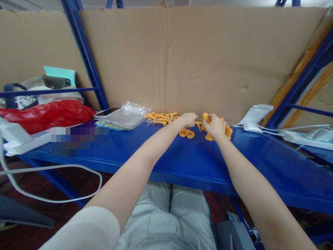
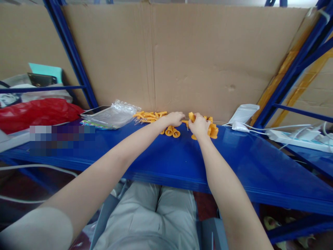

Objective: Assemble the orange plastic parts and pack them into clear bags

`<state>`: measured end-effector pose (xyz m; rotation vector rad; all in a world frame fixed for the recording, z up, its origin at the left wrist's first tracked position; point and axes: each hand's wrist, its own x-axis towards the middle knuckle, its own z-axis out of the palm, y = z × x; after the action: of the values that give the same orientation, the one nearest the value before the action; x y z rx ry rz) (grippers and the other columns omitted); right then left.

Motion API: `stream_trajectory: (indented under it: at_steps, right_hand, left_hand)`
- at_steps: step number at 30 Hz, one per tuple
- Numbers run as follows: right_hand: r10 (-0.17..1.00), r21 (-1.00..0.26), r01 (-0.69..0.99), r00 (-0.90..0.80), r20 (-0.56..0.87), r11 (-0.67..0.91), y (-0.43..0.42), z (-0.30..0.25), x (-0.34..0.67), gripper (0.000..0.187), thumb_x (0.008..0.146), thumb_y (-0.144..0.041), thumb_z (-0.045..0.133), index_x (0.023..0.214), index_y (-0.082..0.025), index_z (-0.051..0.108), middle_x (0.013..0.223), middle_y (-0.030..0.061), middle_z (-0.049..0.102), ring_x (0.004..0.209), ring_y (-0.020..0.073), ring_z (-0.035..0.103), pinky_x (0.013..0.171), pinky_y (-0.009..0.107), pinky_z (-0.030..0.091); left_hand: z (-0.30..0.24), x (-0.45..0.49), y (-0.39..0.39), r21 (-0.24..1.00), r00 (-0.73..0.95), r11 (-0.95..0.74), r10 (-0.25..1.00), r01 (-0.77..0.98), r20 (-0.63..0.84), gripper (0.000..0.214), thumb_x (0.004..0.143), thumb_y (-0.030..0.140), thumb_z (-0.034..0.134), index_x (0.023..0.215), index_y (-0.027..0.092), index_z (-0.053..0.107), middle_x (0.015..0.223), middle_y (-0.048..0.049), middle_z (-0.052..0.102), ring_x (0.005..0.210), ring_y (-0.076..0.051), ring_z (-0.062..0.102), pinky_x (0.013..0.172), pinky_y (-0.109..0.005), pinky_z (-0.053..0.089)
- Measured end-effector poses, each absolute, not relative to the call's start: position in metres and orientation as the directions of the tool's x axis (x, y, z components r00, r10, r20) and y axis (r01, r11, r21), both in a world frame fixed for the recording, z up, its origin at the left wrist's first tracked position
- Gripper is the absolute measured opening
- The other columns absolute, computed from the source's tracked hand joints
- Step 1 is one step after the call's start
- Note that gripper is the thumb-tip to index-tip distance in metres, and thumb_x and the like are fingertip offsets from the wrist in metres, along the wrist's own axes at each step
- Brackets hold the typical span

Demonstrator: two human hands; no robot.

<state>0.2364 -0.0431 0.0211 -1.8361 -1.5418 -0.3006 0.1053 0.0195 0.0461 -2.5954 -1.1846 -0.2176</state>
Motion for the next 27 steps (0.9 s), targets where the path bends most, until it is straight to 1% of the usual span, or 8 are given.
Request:
stream_trajectory:
  at_steps: [2,5,7,10,14,21,24,27]
  right_hand:
    - [0.761,-0.359,0.933,0.25,0.598,-0.025,-0.042,0.021,0.237,0.027,0.081,-0.031,0.053,0.104,-0.021,0.062,0.109,0.0118,0.07,0.106,0.0314,0.062,0.091,0.048,0.038]
    - [0.767,-0.358,0.934,0.247,0.593,-0.025,-0.042,0.021,0.237,0.028,0.082,-0.031,0.052,0.107,-0.02,0.061,0.113,0.0123,0.069,0.108,0.0314,0.061,0.092,0.048,0.037]
    - [0.775,-0.358,0.933,0.249,0.58,-0.033,-0.042,0.021,0.237,0.03,0.083,-0.032,0.052,0.109,-0.02,0.06,0.114,0.0127,0.069,0.109,0.031,0.061,0.092,0.047,0.037]
    - [0.779,-0.354,0.935,0.244,0.577,-0.031,-0.043,0.022,0.236,0.03,0.083,-0.031,0.052,0.11,-0.019,0.06,0.114,0.0128,0.069,0.109,0.0304,0.061,0.092,0.047,0.037]
    - [0.772,-0.352,0.936,0.236,0.59,-0.016,-0.042,0.022,0.237,0.029,0.082,-0.031,0.052,0.107,-0.019,0.06,0.111,0.0128,0.07,0.107,0.03,0.062,0.091,0.046,0.038]
    - [0.751,-0.369,0.93,0.237,0.616,0.009,-0.042,0.022,0.239,0.029,0.082,-0.031,0.051,0.107,-0.019,0.06,0.11,0.0132,0.069,0.105,0.0305,0.061,0.091,0.047,0.038]
    - [0.73,-0.379,0.925,0.247,0.637,0.018,-0.04,0.022,0.239,0.029,0.081,-0.031,0.051,0.106,-0.019,0.06,0.108,0.0132,0.069,0.104,0.0308,0.061,0.091,0.047,0.037]
    - [0.72,-0.379,0.925,0.245,0.649,0.028,-0.039,0.021,0.24,0.029,0.081,-0.032,0.05,0.106,-0.019,0.06,0.108,0.0132,0.069,0.104,0.0314,0.061,0.091,0.047,0.037]
  left_hand:
    - [0.04,0.121,0.013,-0.132,0.671,-0.658,0.721,0.741,0.171,0.04,0.08,0.015,0.055,0.119,0.016,0.065,0.124,-0.0122,0.065,0.11,-0.024,0.063,0.09,-0.028,0.05]
    - [0.034,0.136,0.004,-0.067,0.656,-0.654,0.755,0.753,0.003,0.037,0.074,0.008,0.06,0.109,0.015,0.07,0.115,-0.0121,0.07,0.104,-0.025,0.066,0.087,-0.026,0.051]
    - [0.033,0.14,-0.001,-0.061,0.647,-0.648,0.762,0.759,-0.029,0.041,0.07,0.002,0.061,0.108,0.014,0.071,0.115,-0.0129,0.07,0.106,-0.026,0.066,0.088,-0.026,0.051]
    - [0.033,0.142,-0.007,-0.07,0.624,-0.623,0.781,0.779,-0.009,0.047,0.067,-0.001,0.062,0.111,0.014,0.069,0.117,-0.0132,0.069,0.11,-0.026,0.064,0.091,-0.025,0.05]
    - [0.034,0.141,-0.011,-0.065,0.602,-0.599,0.798,0.798,0.04,0.046,0.074,0.002,0.059,0.117,0.014,0.066,0.12,-0.0136,0.068,0.111,-0.025,0.064,0.091,-0.026,0.05]
    - [0.029,0.137,-0.003,-0.009,0.65,-0.653,0.752,0.757,0.109,0.033,0.078,0.005,0.054,0.107,0.012,0.069,0.106,-0.0142,0.072,0.097,-0.026,0.069,0.081,-0.027,0.052]
    - [0.025,0.136,0.003,-0.006,0.669,-0.672,0.737,0.741,0.098,0.032,0.078,0.006,0.055,0.106,0.014,0.069,0.108,-0.0132,0.071,0.098,-0.025,0.069,0.08,-0.026,0.051]
    - [0.024,0.137,0.004,-0.029,0.668,-0.667,0.742,0.744,0.058,0.04,0.074,0.004,0.059,0.11,0.018,0.067,0.114,-0.011,0.07,0.105,-0.024,0.066,0.082,-0.024,0.05]
